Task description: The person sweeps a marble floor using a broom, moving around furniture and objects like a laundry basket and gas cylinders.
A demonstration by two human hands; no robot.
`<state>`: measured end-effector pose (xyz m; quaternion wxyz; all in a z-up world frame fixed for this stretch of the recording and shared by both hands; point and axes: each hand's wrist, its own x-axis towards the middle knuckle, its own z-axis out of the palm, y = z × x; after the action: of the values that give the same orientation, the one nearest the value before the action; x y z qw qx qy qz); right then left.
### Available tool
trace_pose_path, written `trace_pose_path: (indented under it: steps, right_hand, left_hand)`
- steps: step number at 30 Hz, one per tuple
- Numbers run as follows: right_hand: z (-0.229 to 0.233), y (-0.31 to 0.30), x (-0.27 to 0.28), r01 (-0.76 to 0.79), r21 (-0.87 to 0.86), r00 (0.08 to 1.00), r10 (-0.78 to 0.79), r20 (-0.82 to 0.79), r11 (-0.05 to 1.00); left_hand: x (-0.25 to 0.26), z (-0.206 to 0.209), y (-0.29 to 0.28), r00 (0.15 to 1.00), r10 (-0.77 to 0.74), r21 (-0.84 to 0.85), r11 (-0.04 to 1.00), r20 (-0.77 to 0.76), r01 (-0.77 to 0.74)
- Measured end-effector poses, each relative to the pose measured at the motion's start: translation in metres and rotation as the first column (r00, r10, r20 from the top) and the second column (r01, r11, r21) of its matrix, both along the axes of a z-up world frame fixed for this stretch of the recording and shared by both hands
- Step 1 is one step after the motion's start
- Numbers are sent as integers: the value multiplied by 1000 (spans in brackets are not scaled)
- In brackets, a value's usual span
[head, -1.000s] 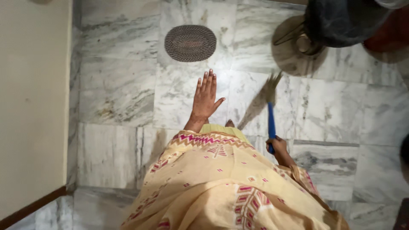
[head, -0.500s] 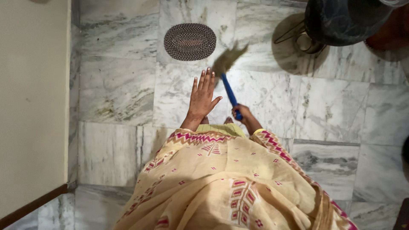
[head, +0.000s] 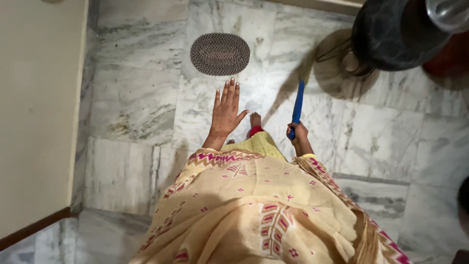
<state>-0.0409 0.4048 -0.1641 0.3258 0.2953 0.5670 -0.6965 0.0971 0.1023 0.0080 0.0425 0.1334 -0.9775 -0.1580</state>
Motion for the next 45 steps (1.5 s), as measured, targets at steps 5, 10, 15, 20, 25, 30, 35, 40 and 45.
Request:
trace_pose_path:
  steps: [5, 10, 15, 20, 25, 30, 35, 40, 45]
  right_hand:
    - [-20, -25, -50, -39, 64, 978, 25, 207, 997]
    - [-22, -84, -56, -374, 197, 928, 368, 67, 906]
    - [-18, -121, -81, -599, 234, 792, 609, 33, 766]
    - [-22, -136, -134, -628, -40, 776, 629, 44, 777]
    - [-1, -90, -209, -650, -209, 746, 666, 10, 731]
    - [19, -25, -223, -691, 36, 716, 690, -104, 722]
    - [20, -6, -198, -469, -203, 879, 477, -8, 860]
    - [8, -62, -208, -402, -129, 896, 419, 149, 906]
    - [-24, -154, -174, -588, 55, 808, 589, -12, 807]
  left_hand:
    - [-33, -8, 2, 997, 67, -50, 997, 23, -66]
    - [-72, -8, 5, 991, 136, -38, 990, 7, -135]
    - [-101, -2, 10, 981, 187, -24, 982, 53, -185]
    - [-107, -8, 15, 970, 239, 10, 971, 36, -240]
    - [-123, -6, 15, 958, 264, -23, 964, 116, -263]
    - [-139, -6, 4, 966, 253, -70, 966, 53, -250]
    - [-149, -5, -4, 960, 267, -95, 961, 88, -259]
    - [-150, -1, -11, 956, 282, -59, 959, 78, -278]
    - [-147, -1, -20, 956, 277, -45, 961, 98, -273]
